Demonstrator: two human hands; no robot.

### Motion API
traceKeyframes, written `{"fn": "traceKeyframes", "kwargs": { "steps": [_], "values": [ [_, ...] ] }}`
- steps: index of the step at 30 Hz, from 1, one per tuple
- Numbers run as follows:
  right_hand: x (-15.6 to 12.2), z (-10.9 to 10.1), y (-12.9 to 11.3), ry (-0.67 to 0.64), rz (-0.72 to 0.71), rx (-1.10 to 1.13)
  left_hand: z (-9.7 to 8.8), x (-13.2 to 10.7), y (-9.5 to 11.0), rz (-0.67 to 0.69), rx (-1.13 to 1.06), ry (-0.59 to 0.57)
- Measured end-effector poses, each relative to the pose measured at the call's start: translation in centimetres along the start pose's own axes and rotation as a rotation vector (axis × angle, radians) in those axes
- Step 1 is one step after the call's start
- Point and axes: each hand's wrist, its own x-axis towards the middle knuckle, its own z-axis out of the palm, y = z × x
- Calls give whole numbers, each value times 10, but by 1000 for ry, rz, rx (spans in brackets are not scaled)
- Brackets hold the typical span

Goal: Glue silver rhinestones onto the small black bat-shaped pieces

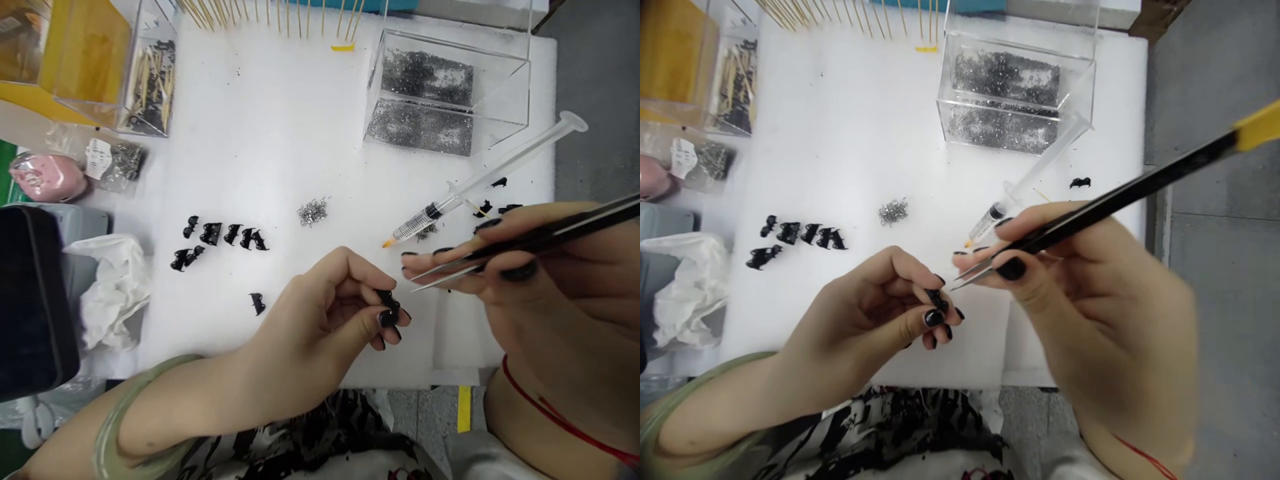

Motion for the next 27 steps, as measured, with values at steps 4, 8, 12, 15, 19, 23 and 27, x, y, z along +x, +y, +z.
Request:
{"fn": "traceKeyframes", "kwargs": {
  "steps": [4,8,12,15,19,23,27],
  "values": [
    [-2,10,-4,-57,59,86,0,1,1,-11,-39,-1],
    [-2,11,-2,-35,36,59,0,2,2,-19,-42,1],
    [-2,11,-1,-55,35,56,-1,0,2,-14,-40,-4],
    [-3,12,0,-43,40,89,-1,-1,2,-13,-36,0],
    [-3,12,0,-40,65,106,-1,2,2,-14,-22,-4],
    [-2,9,-4,-56,63,65,-2,2,2,-11,-15,0],
    [-3,10,-4,-46,69,9,-1,2,3,-10,-11,-1]
  ]
}}
